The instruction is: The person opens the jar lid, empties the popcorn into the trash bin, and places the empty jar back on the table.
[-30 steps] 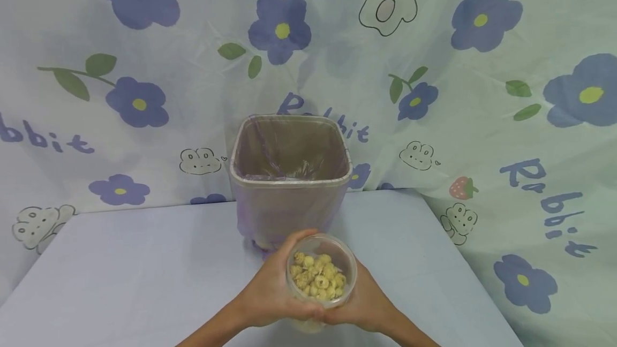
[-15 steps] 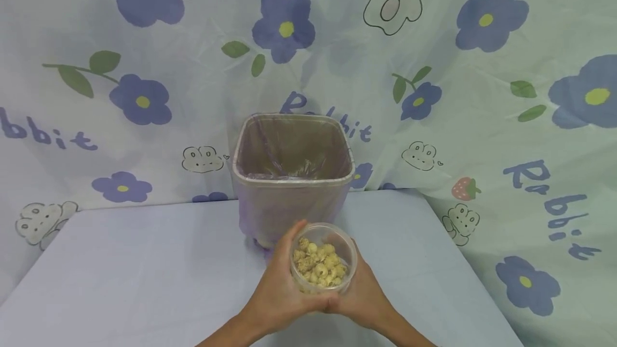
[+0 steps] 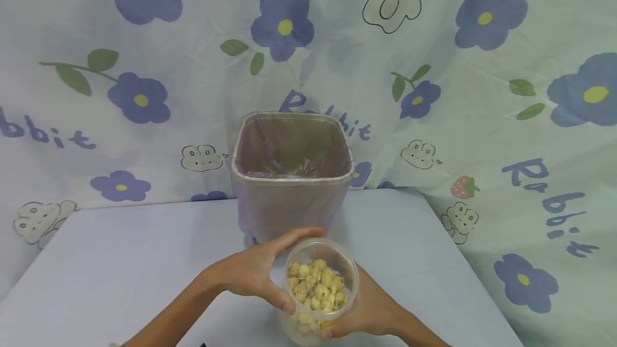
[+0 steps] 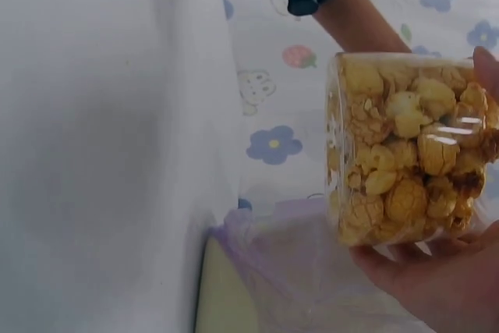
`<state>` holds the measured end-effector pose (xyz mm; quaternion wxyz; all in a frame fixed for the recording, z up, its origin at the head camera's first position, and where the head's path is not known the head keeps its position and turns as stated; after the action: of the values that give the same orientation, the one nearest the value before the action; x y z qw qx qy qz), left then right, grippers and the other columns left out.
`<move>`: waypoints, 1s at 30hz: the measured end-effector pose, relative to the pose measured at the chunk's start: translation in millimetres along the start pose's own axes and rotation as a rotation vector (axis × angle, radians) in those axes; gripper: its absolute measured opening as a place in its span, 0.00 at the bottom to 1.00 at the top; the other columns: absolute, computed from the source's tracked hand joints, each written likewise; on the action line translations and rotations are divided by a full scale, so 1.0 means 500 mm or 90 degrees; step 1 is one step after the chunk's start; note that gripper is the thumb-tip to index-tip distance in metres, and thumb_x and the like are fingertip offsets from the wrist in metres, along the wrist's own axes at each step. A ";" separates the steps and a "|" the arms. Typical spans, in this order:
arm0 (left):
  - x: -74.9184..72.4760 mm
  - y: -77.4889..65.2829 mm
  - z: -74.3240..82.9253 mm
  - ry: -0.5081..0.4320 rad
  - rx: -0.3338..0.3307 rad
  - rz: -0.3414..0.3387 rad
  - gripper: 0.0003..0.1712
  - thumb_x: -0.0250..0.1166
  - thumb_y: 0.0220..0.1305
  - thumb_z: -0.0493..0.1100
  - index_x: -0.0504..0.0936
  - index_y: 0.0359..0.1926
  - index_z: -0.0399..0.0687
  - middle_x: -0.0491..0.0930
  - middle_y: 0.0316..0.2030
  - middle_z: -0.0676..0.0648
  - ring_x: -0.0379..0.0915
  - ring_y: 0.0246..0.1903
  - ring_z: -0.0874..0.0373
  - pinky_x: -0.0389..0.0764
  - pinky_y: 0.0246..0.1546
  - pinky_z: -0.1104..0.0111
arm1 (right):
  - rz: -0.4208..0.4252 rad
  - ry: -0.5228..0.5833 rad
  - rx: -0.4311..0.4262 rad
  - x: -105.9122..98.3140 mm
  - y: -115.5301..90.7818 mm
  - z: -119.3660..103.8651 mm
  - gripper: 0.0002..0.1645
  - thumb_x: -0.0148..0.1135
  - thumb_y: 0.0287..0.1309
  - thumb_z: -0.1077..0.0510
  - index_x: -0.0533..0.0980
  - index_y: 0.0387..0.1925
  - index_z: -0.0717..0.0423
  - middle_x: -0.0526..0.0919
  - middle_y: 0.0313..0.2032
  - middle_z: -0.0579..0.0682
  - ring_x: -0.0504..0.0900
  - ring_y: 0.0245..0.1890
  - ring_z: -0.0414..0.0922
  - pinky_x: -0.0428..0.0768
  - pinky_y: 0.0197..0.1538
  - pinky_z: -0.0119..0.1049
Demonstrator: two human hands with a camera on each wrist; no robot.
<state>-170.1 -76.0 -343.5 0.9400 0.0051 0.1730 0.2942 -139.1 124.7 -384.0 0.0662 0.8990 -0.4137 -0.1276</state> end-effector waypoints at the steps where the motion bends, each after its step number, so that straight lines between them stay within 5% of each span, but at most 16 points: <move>1: 0.003 0.004 0.000 -0.011 0.007 -0.017 0.62 0.79 0.49 0.57 0.52 0.79 0.60 0.56 0.75 0.55 0.51 0.73 0.54 0.55 0.70 0.51 | -0.011 0.002 0.002 0.001 -0.001 -0.001 0.63 0.81 0.39 0.61 0.56 0.75 0.46 0.67 0.67 0.52 0.68 0.64 0.55 0.66 0.68 0.43; 5: 0.013 0.015 -0.004 -0.060 0.037 -0.048 0.60 0.81 0.48 0.49 0.55 0.78 0.58 0.60 0.73 0.53 0.54 0.71 0.52 0.57 0.69 0.59 | -0.032 0.000 -0.005 0.004 0.000 -0.003 0.64 0.81 0.39 0.62 0.55 0.75 0.45 0.67 0.68 0.51 0.68 0.65 0.55 0.67 0.67 0.45; 8: 0.021 0.018 -0.007 -0.064 0.033 -0.018 0.59 0.81 0.47 0.43 0.57 0.76 0.60 0.63 0.70 0.53 0.58 0.69 0.51 0.59 0.69 0.57 | -0.016 -0.020 -0.020 -0.001 0.001 0.000 0.65 0.82 0.38 0.61 0.55 0.76 0.45 0.67 0.67 0.52 0.68 0.65 0.55 0.67 0.67 0.45; 17: 0.059 0.020 -0.017 -0.016 -0.004 0.242 0.64 0.83 0.44 0.44 0.54 0.77 0.51 0.64 0.68 0.48 0.62 0.66 0.45 0.62 0.63 0.44 | 0.136 -0.112 -0.017 -0.029 0.002 0.017 0.64 0.84 0.36 0.57 0.57 0.74 0.42 0.69 0.66 0.51 0.70 0.63 0.52 0.71 0.64 0.44; 20: 0.070 0.020 -0.015 -0.030 -0.013 0.280 0.67 0.83 0.43 0.44 0.50 0.78 0.49 0.62 0.70 0.46 0.59 0.68 0.44 0.59 0.65 0.42 | 0.158 -0.120 0.001 -0.032 0.003 0.018 0.64 0.85 0.36 0.55 0.57 0.74 0.41 0.68 0.66 0.50 0.71 0.63 0.51 0.71 0.63 0.46; 24: 0.058 0.013 -0.005 -0.025 -0.029 0.252 0.68 0.83 0.45 0.45 0.47 0.79 0.48 0.56 0.74 0.46 0.52 0.72 0.43 0.52 0.67 0.39 | 0.150 -0.104 0.006 -0.034 0.003 0.015 0.65 0.85 0.36 0.56 0.57 0.74 0.42 0.68 0.67 0.52 0.69 0.64 0.52 0.70 0.65 0.45; 30: 0.015 0.006 0.001 -0.058 0.012 0.097 0.64 0.79 0.51 0.54 0.48 0.79 0.52 0.51 0.76 0.49 0.42 0.75 0.48 0.46 0.69 0.39 | 0.083 -0.049 -0.021 -0.025 0.002 0.003 0.65 0.83 0.37 0.61 0.56 0.75 0.45 0.68 0.67 0.54 0.69 0.64 0.55 0.68 0.66 0.42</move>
<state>-165.8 -69.5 -345.0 0.9216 0.0405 0.1318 0.3628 -148.1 133.8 -383.0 0.0732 0.8633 -0.4714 -0.1646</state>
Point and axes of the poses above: each hand's wrist, its own y-axis towards the middle knuckle, its own x-axis out of the palm, z = x × y, the point moved 4 cm from there along y, towards the middle knuckle
